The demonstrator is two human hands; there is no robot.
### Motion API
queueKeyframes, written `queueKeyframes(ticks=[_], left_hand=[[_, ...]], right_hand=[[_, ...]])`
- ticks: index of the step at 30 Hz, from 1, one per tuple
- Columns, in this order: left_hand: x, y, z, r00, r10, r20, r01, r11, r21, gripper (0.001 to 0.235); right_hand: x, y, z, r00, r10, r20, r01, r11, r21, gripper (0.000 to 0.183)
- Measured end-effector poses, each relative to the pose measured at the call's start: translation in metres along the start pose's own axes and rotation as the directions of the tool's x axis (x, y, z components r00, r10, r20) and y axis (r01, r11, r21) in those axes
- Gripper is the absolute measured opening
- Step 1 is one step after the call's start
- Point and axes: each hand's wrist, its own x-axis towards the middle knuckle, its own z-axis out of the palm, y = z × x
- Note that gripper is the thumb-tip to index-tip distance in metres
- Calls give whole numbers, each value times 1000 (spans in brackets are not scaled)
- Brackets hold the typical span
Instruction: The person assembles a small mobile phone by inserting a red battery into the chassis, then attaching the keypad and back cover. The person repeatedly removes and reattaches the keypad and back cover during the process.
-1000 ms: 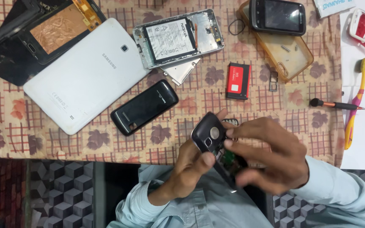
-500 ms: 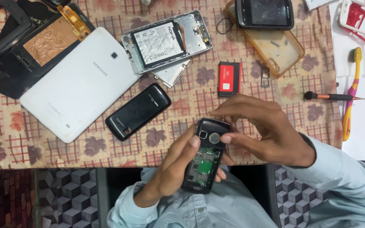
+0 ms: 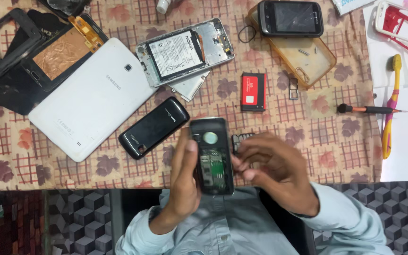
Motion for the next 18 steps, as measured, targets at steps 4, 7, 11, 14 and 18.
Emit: queueKeyframes(ticks=[4, 7, 11, 14, 18], left_hand=[[-11, -17, 3, 983, 154, -99, -125, 960, 252, 47], [-12, -16, 4, 978, 188, -92, -123, 873, 471, 43], [-11, 13, -3, 980, 191, 64, -201, 904, 378, 42], [-7, 39, -8, 904, 330, 272, -421, 568, 707, 35], [2, 52, -3, 866, 333, 373, -456, 218, 863, 24]], right_hand=[[-4, 4, 9, 983, 102, 150, -100, 995, -21, 52], [7, 0, 13, 991, 125, 53, -120, 989, -85, 45], [18, -16, -7, 994, 109, 16, -100, 955, -280, 40], [21, -23, -21, 998, 62, 28, -38, 854, -519, 35], [26, -22, -20, 1000, -9, 7, 11, 815, -579, 29]])
